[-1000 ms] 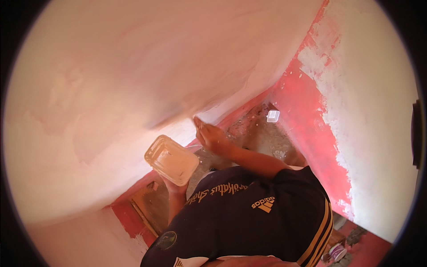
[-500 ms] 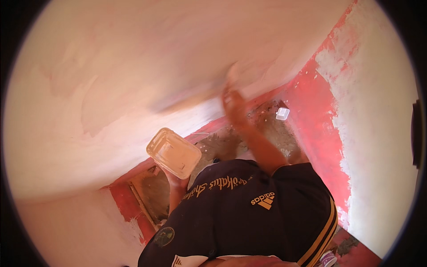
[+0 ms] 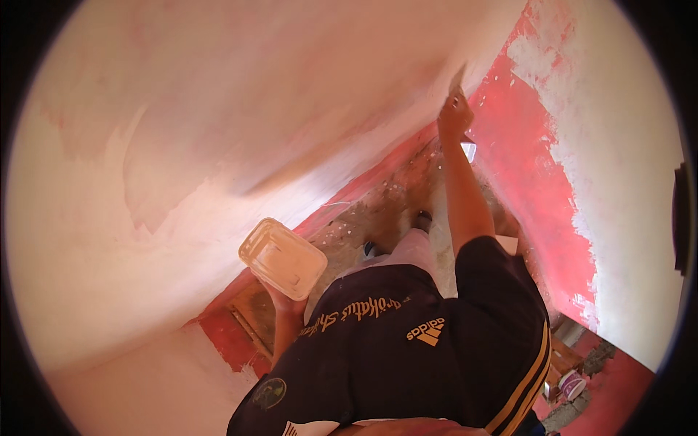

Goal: The person applies plaster to a pink wall using a putty knife and a plastic container of plaster.

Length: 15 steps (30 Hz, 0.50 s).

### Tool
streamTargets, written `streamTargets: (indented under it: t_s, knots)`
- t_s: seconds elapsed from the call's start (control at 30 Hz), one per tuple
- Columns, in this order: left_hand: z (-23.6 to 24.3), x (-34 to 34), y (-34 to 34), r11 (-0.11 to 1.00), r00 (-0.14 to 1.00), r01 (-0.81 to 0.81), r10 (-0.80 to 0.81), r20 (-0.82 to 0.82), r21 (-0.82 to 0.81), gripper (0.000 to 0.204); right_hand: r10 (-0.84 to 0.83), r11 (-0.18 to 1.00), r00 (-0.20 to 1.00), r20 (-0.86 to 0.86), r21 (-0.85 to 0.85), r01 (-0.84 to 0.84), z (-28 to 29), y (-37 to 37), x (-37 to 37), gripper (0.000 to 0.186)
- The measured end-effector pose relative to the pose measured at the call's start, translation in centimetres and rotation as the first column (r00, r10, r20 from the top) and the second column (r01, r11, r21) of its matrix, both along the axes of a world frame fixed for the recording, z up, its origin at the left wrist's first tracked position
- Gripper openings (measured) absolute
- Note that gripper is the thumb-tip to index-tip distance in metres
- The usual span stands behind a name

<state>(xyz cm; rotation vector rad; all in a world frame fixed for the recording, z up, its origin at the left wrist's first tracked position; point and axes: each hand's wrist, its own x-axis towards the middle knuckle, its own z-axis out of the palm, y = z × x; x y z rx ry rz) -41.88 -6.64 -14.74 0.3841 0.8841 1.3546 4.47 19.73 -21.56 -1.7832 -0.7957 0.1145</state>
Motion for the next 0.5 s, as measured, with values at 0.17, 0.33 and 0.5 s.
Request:
streamTargets:
  t_s: [0.17, 0.33, 0.5]
  knots:
    - [-1.4, -0.4, 0.0, 0.988, 0.971, 0.069, -0.035, -0.237, 0.138, 0.065, 0.213, 0.961, 0.922, 0.322, 0.103, -0.258, -5.0, -0.9, -16.9, 0.027]
    - [-0.3, -1.1, 0.3, 0.999, 0.993, -0.042, 0.042, 0.114, 0.001, 0.057, 0.508, 0.825, 0.809, 0.295, 0.105, -0.556, -9.3, -12.2, -27.8, 0.043]
    - [-1.7, -3.8, -1.6, 0.998, 0.994, -0.051, 0.048, 0.101, 0.031, 0.061, 0.368, 0.919, 0.917, 0.154, -0.209, -0.334, -8.5, -12.2, -18.7, 0.038]
